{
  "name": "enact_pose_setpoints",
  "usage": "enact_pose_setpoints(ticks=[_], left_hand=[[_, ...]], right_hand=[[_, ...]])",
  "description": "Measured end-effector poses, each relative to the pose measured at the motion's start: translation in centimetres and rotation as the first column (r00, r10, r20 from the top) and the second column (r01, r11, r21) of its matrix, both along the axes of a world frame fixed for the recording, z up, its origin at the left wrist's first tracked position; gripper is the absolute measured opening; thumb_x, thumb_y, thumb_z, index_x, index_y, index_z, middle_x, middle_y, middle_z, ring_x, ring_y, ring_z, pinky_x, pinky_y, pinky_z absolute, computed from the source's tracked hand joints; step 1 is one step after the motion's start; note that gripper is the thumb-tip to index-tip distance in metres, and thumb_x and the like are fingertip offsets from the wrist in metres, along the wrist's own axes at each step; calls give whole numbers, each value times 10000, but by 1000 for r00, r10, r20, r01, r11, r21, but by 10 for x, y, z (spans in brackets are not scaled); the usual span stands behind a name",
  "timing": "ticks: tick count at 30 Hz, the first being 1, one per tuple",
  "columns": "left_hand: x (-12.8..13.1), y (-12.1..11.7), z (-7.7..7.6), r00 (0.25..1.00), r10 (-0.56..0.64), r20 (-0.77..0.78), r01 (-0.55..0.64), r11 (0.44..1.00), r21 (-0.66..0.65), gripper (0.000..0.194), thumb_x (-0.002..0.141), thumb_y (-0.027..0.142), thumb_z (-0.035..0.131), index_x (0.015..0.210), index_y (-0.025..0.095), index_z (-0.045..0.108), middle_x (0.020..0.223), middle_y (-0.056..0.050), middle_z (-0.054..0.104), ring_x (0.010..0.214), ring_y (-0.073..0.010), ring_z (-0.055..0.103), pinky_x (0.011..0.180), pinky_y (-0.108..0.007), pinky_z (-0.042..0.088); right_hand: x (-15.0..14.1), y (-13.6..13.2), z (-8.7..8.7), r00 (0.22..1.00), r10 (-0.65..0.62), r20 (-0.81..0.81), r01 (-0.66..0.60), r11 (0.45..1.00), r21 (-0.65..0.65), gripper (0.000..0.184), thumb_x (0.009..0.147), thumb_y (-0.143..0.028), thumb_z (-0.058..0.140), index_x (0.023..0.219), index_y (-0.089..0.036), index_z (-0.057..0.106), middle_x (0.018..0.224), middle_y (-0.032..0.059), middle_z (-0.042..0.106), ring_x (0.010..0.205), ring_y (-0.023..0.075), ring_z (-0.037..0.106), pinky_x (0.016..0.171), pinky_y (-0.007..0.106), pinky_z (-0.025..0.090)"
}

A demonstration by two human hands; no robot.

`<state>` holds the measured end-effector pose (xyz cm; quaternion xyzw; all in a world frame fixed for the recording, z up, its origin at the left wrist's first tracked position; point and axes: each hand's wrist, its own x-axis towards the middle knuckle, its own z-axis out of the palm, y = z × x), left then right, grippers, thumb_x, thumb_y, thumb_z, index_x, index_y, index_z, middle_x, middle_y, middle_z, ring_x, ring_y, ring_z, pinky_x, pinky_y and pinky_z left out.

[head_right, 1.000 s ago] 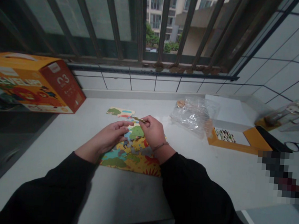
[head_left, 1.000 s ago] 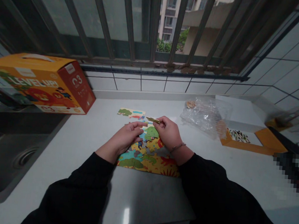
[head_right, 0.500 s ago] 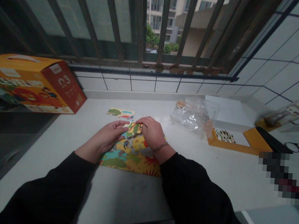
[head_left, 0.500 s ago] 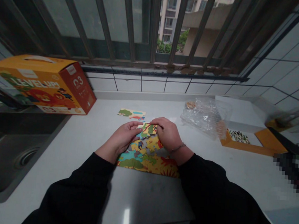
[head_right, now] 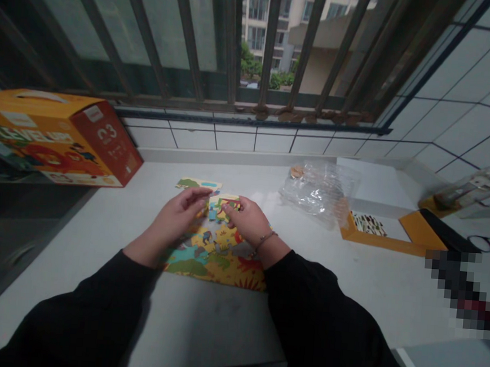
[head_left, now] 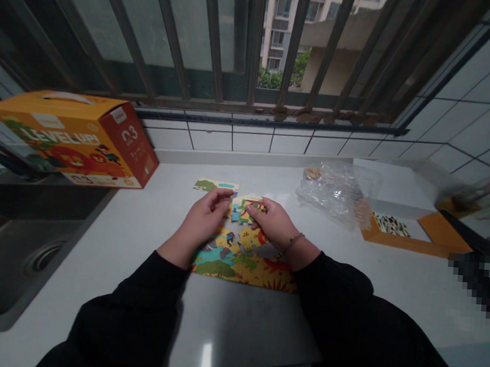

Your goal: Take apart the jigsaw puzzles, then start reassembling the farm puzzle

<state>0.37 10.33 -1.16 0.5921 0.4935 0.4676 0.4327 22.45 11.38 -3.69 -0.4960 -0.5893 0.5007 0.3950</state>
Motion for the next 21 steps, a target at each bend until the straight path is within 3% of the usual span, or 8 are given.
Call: enact_pose_setpoints(ticks=[2, 3, 6, 9, 12, 16, 21], left_hand=[[-14, 14, -6, 941, 186, -281, -138, 974, 182, 318, 954, 241, 688, 1266, 232, 746, 1430, -152, 715, 1393, -340, 617, 1166, -492, 505], [-22, 21, -9, 888, 233, -397, -138, 957, 253, 362, 962, 227, 655, 1317, 211, 727, 1519, -175, 663, 1489, -365, 538, 1248, -539, 422], [-42, 35, -20, 708, 214, -673, -61, 968, 244, 481, 999, 230, 555, 1467, 156, 643, 1628, -218, 572, 1577, -405, 431, 1307, -633, 283], [-53, 37, -23, 541, 181, -821, -8, 978, 210, 480, 1036, 297, 499, 1474, 164, 644, 1563, -209, 633, 1488, -414, 517, 1256, -624, 343], [-61, 33, -20, 438, 234, -868, -7, 966, 257, 421, 1043, 319, 460, 1341, 177, 720, 1355, -196, 735, 1290, -385, 632, 1178, -553, 432], [-71, 32, -17, 390, 279, -877, -82, 960, 269, 380, 1015, 407, 515, 1160, 158, 762, 1198, -212, 727, 1179, -402, 631, 1101, -554, 475], [-86, 42, -25, 435, 292, -852, -108, 956, 273, 557, 970, 484, 609, 1400, 134, 652, 1334, -230, 699, 1249, -400, 610, 1109, -532, 464]], right_hand=[[3, -1, 3, 997, -30, 75, 28, 999, 23, 300, 979, -491, 742, 1052, -200, 740, 715, -4, 696, 554, 126, 632, 484, 216, 452], [4, -1, 4, 994, -36, 103, 34, 999, 28, 303, 979, -496, 737, 1048, -201, 740, 668, -16, 669, 540, 129, 612, 478, 220, 432], [5, -4, 9, 988, -36, 148, 31, 999, 33, 300, 976, -499, 729, 1063, -213, 743, 627, -31, 638, 531, 136, 589, 477, 226, 405], [4, -6, 13, 991, -39, 127, 34, 999, 41, 286, 976, -487, 721, 1044, -210, 733, 631, -33, 634, 540, 138, 593, 497, 231, 422], [5, -6, 14, 995, -42, 93, 38, 999, 39, 285, 971, -485, 721, 1028, -205, 722, 624, -40, 623, 539, 141, 597, 504, 236, 429], [5, -5, 13, 993, -40, 109, 36, 999, 39, 277, 967, -482, 726, 1029, -211, 728, 619, -44, 615, 529, 140, 598, 499, 237, 423], [5, -5, 11, 995, -34, 96, 32, 999, 30, 284, 958, -493, 743, 1027, -218, 733, 644, -29, 639, 536, 146, 607, 494, 243, 429]])
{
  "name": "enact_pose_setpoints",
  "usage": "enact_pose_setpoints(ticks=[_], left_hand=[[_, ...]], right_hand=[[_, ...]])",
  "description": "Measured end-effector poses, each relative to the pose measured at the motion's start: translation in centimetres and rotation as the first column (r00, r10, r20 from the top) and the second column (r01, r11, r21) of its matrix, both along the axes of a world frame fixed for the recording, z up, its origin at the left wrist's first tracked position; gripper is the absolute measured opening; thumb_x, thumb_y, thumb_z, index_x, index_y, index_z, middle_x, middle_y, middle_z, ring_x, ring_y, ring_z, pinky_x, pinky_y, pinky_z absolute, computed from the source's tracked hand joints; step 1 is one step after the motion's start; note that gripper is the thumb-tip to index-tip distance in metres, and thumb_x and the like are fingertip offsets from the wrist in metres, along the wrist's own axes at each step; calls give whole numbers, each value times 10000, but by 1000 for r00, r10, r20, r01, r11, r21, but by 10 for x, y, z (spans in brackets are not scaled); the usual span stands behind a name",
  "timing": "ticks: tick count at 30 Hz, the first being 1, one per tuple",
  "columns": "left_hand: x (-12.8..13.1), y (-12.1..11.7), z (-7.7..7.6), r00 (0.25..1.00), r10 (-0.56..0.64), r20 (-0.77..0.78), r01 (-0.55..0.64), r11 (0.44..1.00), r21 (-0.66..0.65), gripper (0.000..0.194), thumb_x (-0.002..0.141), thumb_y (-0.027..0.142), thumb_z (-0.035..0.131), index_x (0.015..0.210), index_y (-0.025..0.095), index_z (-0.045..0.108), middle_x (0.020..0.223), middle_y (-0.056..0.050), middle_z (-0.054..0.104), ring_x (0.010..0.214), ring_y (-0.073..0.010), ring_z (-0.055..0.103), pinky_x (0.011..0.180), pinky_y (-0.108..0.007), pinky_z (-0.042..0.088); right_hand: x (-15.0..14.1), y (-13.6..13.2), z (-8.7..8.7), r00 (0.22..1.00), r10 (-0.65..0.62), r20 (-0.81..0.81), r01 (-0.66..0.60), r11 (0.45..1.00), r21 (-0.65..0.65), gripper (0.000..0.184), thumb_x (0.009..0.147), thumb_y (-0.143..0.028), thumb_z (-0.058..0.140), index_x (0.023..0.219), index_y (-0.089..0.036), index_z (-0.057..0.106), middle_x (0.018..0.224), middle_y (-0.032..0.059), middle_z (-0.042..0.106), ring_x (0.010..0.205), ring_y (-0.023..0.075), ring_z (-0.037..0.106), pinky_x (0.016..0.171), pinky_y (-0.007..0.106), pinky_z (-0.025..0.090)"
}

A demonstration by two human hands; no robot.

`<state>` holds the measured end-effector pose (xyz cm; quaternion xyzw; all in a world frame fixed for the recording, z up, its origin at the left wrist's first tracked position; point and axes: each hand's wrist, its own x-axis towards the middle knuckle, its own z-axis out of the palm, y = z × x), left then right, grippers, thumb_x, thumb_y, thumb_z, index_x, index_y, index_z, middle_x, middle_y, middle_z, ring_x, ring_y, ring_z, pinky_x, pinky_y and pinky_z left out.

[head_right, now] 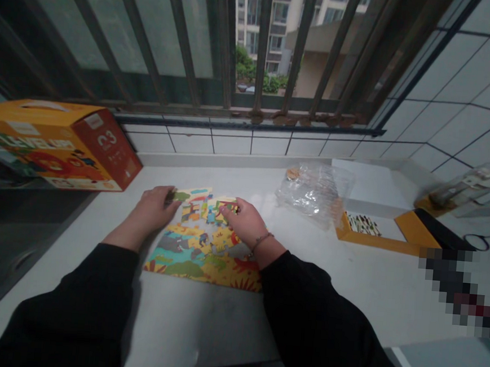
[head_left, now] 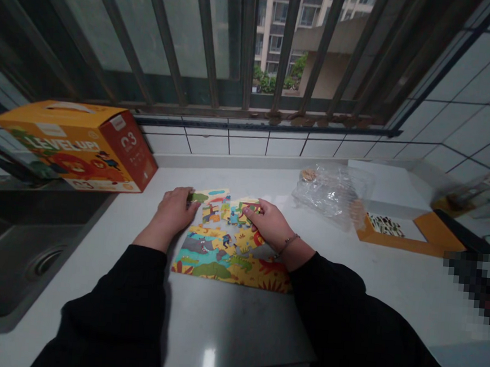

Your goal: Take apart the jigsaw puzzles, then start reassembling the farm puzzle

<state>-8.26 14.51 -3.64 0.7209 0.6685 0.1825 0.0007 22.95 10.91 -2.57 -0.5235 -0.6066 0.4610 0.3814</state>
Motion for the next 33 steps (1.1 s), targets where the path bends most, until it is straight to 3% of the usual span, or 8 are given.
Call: enact_pose_setpoints(ticks=[9, 15, 17, 20, 22, 24, 30, 33], left_hand=[[-25, 0, 12, 992, 69, 105, -61, 995, -83, 435, 711, 546, 904, 936, 214, 735, 919, -125, 718, 923, -332, 647, 838, -428, 494], [-13, -10, 18, 878, 196, 436, -167, 980, -105, 446, 668, 399, 949, 936, 236, 632, 785, -6, 684, 715, -216, 604, 657, -307, 404], [-5, -12, 21, 733, 192, 653, -149, 981, -121, 413, 704, 357, 936, 963, 238, 637, 732, 16, 672, 659, -188, 604, 629, -289, 401], [10, -16, 31, 346, 70, 936, -7, 997, -72, 470, 703, 335, 968, 1022, 236, 638, 785, 18, 722, 690, -158, 665, 659, -264, 497], [19, -21, 39, 117, 7, 993, 107, 994, -20, 517, 686, 332, 1000, 1058, 233, 655, 915, 0, 775, 789, -150, 716, 749, -264, 584], [28, -26, 44, 8, 5, 1000, 191, 982, -7, 523, 702, 337, 1004, 1099, 234, 680, 1038, -22, 802, 873, -156, 746, 811, -279, 633], [41, -27, 19, 185, 184, 965, 119, 971, -208, 419, 698, 276, 998, 963, 181, 688, 745, 1, 746, 583, -116, 675, 541, -195, 537], [44, -26, 11, 181, 198, 963, 95, 971, -218, 415, 707, 304, 997, 943, 174, 682, 680, 20, 705, 528, -100, 635, 504, -180, 502]], right_hand=[[1, 1, -2, 1000, 18, -9, -18, 1000, -4, 297, 954, -490, 742, 1062, -213, 749, 665, -25, 648, 552, 144, 610, 505, 242, 450], [0, 0, 0, 1000, 9, -23, -9, 1000, -7, 314, 939, -507, 747, 1028, -206, 730, 684, -26, 655, 556, 136, 603, 502, 236, 431], [0, 0, 0, 999, 12, -42, -13, 1000, -18, 325, 931, -513, 751, 1034, -206, 733, 679, -31, 647, 550, 131, 591, 501, 234, 428], [0, 0, 0, 994, 30, -103, -33, 999, -23, 351, 918, -535, 760, 1032, -203, 734, 690, -35, 649, 540, 115, 557, 505, 229, 423], [-1, 1, -1, 982, 45, -183, -51, 998, -31, 376, 907, -554, 771, 1029, -201, 727, 732, -30, 671, 549, 104, 546, 516, 226, 424], [-2, 1, -1, 960, 45, -275, -62, 997, -54, 403, 885, -571, 792, 1020, -200, 715, 784, -20, 693, 559, 92, 539, 526, 222, 428], [-5, 0, 4, 830, 5, -558, -113, 981, -159, 508, 795, -596, 878, 1084, -216, 705, 987, 23, 742, 710, 112, 630, 563, 218, 477], [-5, 0, 6, 783, -22, -621, -118, 976, -184, 511, 776, -567, 913, 1100, -226, 714, 1010, 25, 750, 783, 127, 677, 567, 209, 486]])
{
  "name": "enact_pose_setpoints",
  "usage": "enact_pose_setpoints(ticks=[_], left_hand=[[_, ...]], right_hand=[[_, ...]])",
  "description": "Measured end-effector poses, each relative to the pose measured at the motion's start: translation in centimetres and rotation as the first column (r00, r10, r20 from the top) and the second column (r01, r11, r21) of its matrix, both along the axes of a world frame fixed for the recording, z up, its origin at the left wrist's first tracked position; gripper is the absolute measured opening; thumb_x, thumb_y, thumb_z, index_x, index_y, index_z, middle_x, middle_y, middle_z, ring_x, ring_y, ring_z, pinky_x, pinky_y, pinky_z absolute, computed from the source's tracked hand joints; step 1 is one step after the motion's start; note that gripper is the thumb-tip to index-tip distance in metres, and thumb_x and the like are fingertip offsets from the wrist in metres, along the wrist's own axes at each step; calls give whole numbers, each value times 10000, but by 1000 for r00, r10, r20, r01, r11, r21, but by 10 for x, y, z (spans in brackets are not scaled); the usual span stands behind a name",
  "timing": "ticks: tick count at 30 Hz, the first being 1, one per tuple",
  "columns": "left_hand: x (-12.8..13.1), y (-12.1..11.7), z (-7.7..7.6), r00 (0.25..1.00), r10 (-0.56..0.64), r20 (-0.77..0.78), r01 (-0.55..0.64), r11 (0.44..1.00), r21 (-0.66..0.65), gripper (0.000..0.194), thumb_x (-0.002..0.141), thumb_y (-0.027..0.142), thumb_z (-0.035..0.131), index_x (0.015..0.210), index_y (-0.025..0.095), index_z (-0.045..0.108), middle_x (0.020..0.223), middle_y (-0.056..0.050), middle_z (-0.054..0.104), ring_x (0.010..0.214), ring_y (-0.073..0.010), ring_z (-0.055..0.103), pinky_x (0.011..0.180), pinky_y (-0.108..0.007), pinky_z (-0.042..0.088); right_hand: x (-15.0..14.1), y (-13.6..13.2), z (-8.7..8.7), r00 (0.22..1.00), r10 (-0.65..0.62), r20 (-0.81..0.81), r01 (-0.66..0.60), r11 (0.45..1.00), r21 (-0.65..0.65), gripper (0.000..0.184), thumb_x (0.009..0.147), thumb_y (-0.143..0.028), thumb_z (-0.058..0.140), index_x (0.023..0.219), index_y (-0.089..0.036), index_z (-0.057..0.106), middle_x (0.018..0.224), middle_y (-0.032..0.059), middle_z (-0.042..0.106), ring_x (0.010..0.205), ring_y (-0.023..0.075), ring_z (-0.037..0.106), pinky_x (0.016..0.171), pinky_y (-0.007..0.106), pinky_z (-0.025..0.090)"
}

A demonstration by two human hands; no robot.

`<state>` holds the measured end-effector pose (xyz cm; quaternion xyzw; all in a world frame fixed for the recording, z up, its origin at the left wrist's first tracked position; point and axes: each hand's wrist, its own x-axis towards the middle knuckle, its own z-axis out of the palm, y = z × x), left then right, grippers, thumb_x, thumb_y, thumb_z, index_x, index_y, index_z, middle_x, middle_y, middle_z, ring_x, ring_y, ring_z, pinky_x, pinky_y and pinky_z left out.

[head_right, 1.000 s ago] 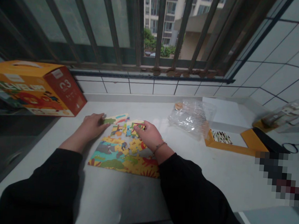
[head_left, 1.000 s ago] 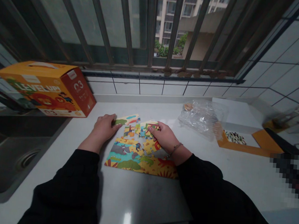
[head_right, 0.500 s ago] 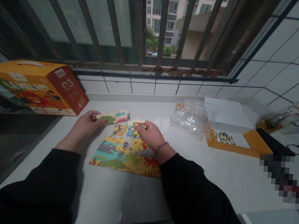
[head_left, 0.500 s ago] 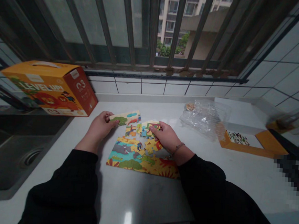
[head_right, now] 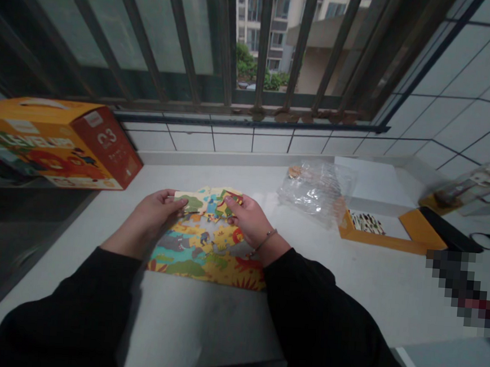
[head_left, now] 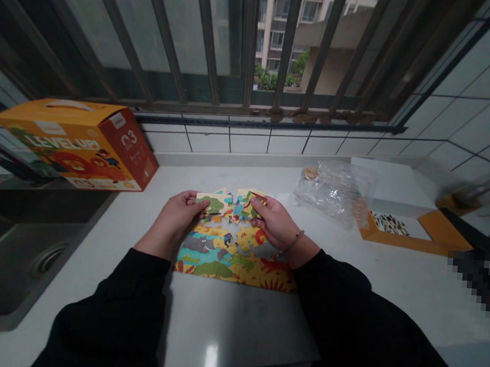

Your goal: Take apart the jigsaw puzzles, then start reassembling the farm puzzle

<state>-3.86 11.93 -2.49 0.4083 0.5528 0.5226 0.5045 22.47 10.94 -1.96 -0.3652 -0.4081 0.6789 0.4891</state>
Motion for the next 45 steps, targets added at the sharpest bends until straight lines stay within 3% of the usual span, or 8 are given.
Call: enact_pose_setpoints(ticks=[3, 5, 9, 15, 32, 38, 42, 45], left_hand=[[5, -4, 9, 986, -80, 146, 79, 997, 12, 409, 742, 261, 987, 1012, 171, 692, 820, -24, 770, 663, -118, 719, 639, -202, 608], [9, -8, 17, 963, -139, 233, 136, 990, 30, 403, 762, 231, 978, 1048, 173, 700, 929, -45, 797, 751, -124, 753, 726, -211, 645], [16, -14, 20, 952, -205, 229, 204, 979, 31, 411, 771, 250, 988, 1057, 183, 701, 904, -27, 794, 745, -125, 756, 714, -206, 645], [18, -13, 10, 945, -274, 180, 285, 958, -39, 422, 766, 311, 993, 1045, 186, 702, 873, -10, 771, 739, -135, 763, 773, -251, 671], [17, -10, 11, 967, -183, 177, 205, 972, -116, 307, 779, 191, 952, 969, 174, 712, 845, -6, 746, 701, -110, 720, 654, -190, 631], [17, -11, 10, 940, -224, 257, 264, 955, -136, 267, 811, 155, 927, 960, 173, 706, 870, -8, 743, 753, -111, 743, 734, -199, 669], [16, -12, 10, 905, -290, 312, 338, 935, -111, 231, 854, 169, 903, 980, 172, 709, 911, -23, 757, 814, -122, 763, 804, -218, 682], [13, -10, 10, 917, -263, 301, 307, 945, -109, 212, 879, 167, 879, 999, 167, 704, 974, -56, 783, 843, -138, 781, 827, -239, 690]], right_hand=[[0, 1, -1, 1000, -8, -16, 8, 1000, -11, 502, 780, -550, 924, 1098, -219, 722, 1051, 38, 768, 836, 134, 708, 596, 207, 517], [-1, 0, -2, 1000, 4, -30, -4, 1000, -7, 507, 784, -558, 925, 1098, -215, 724, 1096, 58, 786, 915, 164, 741, 719, 248, 600], [-2, -1, -3, 989, 83, -119, -81, 997, 19, 528, 784, -568, 949, 1093, -205, 723, 1127, 89, 802, 1024, 222, 770, 938, 363, 656], [-3, 2, -11, 993, 62, -100, -64, 998, -12, 530, 744, -532, 993, 1051, -205, 709, 1038, 59, 796, 890, 183, 767, 824, 331, 681], [-7, 3, -8, 998, -18, -53, 20, 1000, 24, 565, 700, -574, 1002, 1021, -222, 698, 925, 15, 784, 731, 139, 728, 702, 276, 643], [-6, 2, -6, 996, -42, -83, 47, 997, 62, 546, 720, -554, 997, 1040, -236, 689, 976, 17, 790, 781, 151, 738, 719, 285, 649], [-4, 0, -2, 988, 14, -155, -4, 998, 64, 529, 737, -520, 1003, 1054, -234, 691, 974, 8, 773, 785, 136, 725, 727, 267, 639], [-2, -1, 1, 976, 22, -215, -8, 998, 65, 516, 757, -509, 996, 1068, -233, 690, 990, 3, 759, 843, 138, 730, 781, 270, 639]])
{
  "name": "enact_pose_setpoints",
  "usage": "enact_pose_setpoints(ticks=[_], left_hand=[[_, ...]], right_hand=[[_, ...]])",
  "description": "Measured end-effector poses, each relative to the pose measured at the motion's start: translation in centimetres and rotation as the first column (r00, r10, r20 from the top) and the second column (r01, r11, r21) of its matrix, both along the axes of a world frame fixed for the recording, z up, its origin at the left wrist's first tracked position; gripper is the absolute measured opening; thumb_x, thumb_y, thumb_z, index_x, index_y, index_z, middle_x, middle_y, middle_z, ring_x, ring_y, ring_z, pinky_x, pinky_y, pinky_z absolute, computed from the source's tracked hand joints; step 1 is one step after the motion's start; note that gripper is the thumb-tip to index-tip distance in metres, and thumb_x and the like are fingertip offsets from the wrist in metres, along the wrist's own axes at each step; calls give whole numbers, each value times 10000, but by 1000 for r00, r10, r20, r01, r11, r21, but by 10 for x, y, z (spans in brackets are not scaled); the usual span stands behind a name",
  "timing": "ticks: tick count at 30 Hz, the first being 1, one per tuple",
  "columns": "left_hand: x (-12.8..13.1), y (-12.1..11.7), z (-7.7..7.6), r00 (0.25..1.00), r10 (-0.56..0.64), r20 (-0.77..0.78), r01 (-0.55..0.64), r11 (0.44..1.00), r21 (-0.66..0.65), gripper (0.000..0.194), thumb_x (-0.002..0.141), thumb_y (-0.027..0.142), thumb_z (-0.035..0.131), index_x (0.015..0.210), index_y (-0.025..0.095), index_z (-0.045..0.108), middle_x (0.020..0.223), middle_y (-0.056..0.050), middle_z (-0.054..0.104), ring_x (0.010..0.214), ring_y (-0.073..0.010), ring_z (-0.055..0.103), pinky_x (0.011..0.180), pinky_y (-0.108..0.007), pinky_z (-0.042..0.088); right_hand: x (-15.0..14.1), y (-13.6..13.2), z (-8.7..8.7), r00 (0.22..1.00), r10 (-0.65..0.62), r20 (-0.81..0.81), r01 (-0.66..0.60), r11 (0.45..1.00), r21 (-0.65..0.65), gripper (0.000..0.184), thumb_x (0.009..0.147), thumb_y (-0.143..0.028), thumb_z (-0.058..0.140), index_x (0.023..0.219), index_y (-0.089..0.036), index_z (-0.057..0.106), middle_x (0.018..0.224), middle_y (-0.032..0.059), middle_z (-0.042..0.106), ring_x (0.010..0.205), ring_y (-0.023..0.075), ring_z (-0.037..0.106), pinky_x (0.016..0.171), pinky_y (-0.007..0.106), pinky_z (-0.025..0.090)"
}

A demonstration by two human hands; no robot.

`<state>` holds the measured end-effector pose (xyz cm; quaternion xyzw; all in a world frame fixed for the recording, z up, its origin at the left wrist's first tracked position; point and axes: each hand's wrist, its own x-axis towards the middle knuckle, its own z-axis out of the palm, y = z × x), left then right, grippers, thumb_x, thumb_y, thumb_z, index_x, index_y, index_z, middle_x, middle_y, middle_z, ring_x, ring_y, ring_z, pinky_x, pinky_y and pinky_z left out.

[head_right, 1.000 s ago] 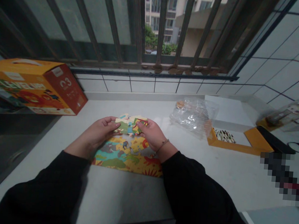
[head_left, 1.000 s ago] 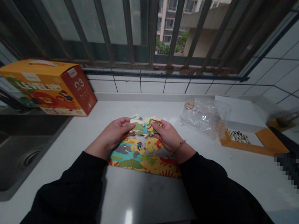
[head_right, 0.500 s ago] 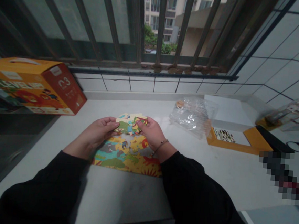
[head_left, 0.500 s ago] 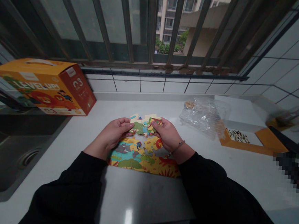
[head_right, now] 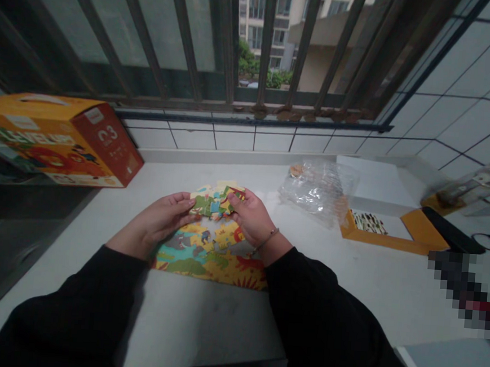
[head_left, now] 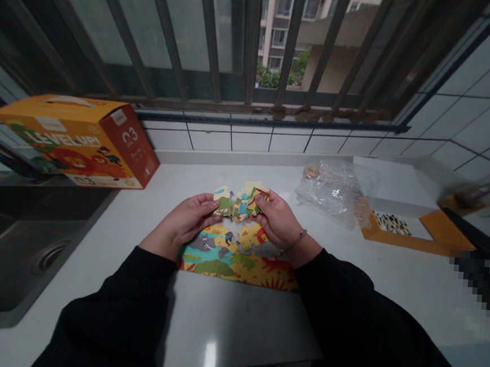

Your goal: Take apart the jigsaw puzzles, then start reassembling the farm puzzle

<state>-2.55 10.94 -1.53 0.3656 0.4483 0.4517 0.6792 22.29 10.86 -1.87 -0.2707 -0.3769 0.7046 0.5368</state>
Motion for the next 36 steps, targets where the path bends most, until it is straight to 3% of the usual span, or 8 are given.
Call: enact_pose_setpoints(ticks=[5, 11, 20, 22, 25, 28, 32, 36], left_hand=[[4, 0, 0, 996, 72, -56, -72, 997, 11, 247, 860, 166, 894, 987, 173, 682, 945, -47, 781, 794, -140, 786, 794, -233, 691], [29, -13, 2, 998, -16, -60, 23, 994, 107, 339, 816, 248, 957, 1006, 187, 683, 871, -1, 759, 801, -117, 757, 844, -228, 656], [35, -15, 1, 951, -65, -303, 150, 952, 266, 330, 874, 335, 850, 1167, 227, 745, 985, -63, 794, 842, -185, 736, 759, -290, 586], [28, -11, 1, 866, 72, -494, 143, 912, 384, 294, 918, 360, 791, 1179, 230, 753, 1035, -82, 783, 906, -220, 734, 824, -341, 593], [14, 1, -3, 583, 374, -722, 183, 805, 565, 281, 952, 350, 722, 1190, 205, 760, 1232, -151, 747, 1155, -316, 697, 1065, -477, 542], [3, 16, -12, 380, 453, -806, 304, 762, 572, 373, 976, 336, 671, 1301, 160, 726, 1394, -210, 701, 1363, -379, 604, 1238, -554, 396], [2, 30, -23, 264, 413, -872, 366, 793, 487, 389, 968, 399, 696, 1302, 201, 723, 1468, -190, 679, 1441, -388, 550, 1267, -554, 346], [6, 36, -24, 251, 427, -869, 370, 787, 494, 255, 958, 408, 721, 1120, 212, 728, 1204, -163, 757, 1215, -360, 652, 1151, -513, 426]], right_hand=[[0, 1, -2, 993, -65, 102, 62, 998, 32, 526, 771, -550, 965, 1091, -233, 692, 986, 10, 772, 832, 149, 725, 752, 272, 623], [-1, 4, -11, 901, -146, 408, 95, 985, 142, 405, 842, -553, 882, 1054, -238, 742, 966, 34, 812, 824, 198, 745, 746, 318, 620], [-1, 4, -17, 869, -56, 491, -37, 983, 178, 353, 921, -471, 817, 1199, -262, 760, 1096, 54, 828, 909, 220, 773, 807, 354, 639], [2, 4, -16, 838, -117, 533, -10, 973, 230, 324, 944, -463, 797, 1198, -266, 752, 1114, 52, 825, 942, 225, 772, 837, 365, 631], [5, 4, -11, 736, -227, 638, 3, 944, 331, 283, 972, -425, 768, 1205, -266, 735, 1114, 47, 819, 997, 242, 764, 887, 383, 604], [5, -1, -5, 588, -266, 764, -120, 905, 408, 249, 969, -323, 765, 1208, -261, 734, 1145, 50, 813, 1070, 261, 749, 968, 398, 564], [3, -6, -2, 519, -280, 807, -269, 843, 466, 310, 982, -237, 734, 1289, -273, 709, 1275, 56, 789, 1195, 266, 721, 1049, 392, 519], [1, -6, -4, 512, -278, 813, -334, 807, 487, 311, 1013, -249, 705, 1322, -275, 691, 1310, 69, 772, 1226, 273, 710, 1060, 398, 510]])
